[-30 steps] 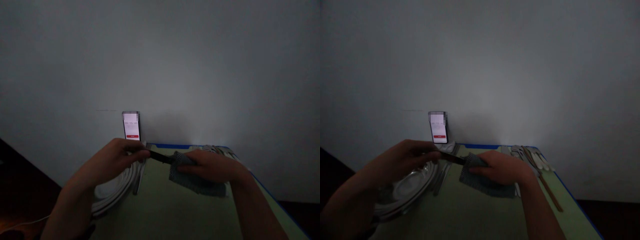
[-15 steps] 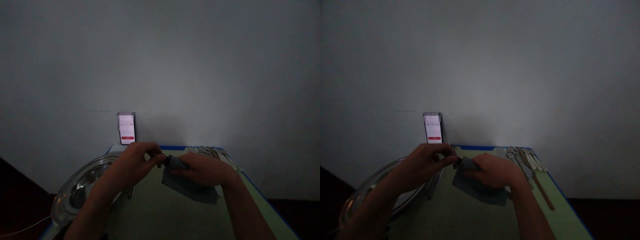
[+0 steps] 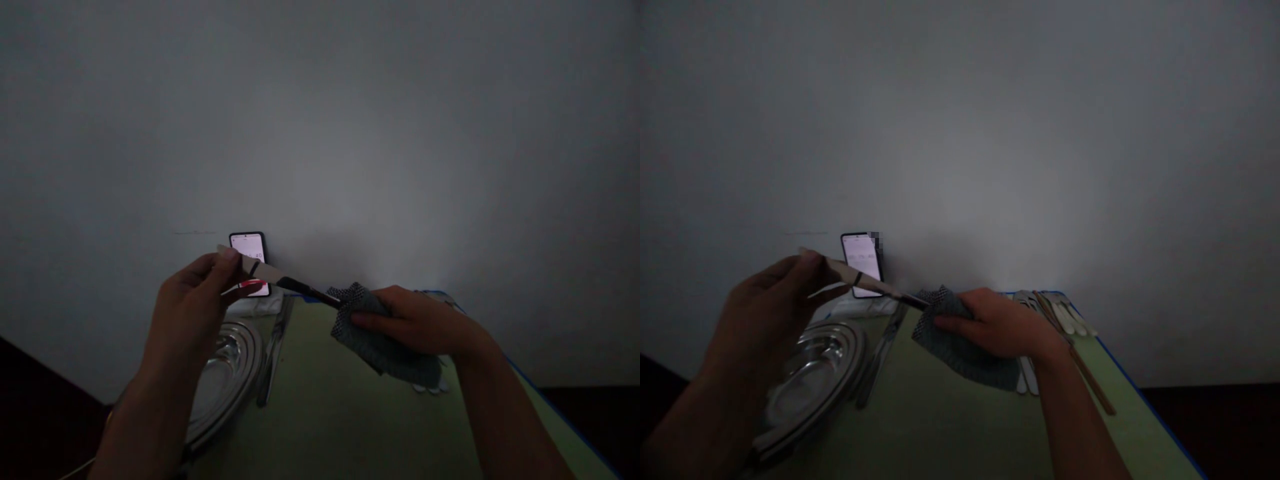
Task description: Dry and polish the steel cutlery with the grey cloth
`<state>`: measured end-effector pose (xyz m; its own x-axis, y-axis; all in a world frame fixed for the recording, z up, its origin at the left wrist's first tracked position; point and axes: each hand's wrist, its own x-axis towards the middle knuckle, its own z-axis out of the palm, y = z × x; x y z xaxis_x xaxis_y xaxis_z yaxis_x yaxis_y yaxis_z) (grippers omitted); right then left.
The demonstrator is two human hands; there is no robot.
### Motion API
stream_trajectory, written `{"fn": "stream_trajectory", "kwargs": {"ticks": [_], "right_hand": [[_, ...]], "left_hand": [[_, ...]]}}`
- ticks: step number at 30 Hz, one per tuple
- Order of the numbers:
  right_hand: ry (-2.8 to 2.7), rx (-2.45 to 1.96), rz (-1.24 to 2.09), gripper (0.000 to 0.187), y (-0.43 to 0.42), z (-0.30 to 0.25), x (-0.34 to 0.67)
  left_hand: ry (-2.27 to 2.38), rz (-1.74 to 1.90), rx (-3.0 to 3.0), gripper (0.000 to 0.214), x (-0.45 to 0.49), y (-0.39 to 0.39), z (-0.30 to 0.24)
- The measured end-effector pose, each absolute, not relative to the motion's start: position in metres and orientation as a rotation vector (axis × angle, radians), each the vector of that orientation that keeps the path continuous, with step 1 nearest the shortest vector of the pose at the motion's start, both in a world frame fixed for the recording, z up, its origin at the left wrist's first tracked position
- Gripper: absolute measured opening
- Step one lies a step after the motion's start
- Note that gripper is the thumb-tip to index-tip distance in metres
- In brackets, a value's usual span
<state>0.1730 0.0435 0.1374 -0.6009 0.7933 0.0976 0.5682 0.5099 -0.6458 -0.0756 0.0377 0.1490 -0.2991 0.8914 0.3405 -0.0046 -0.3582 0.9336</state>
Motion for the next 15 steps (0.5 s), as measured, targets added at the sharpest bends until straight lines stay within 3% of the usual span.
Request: {"fn": "stream_trajectory", "kwargs": {"ticks": [10, 15], "right_hand": [[-2.495, -1.034, 0.830, 0.028, 0.040, 0.132, 0.151], [-2.445, -0.996, 0.927, 0.029, 0.045, 0.129, 0.146]], "left_hand": [[1.167, 0.923, 1.844, 0.015, -0.057, 0.029, 0.146], [1.342, 1.044, 1.894, 0.020, -0.068, 0.026, 0.153]]}}
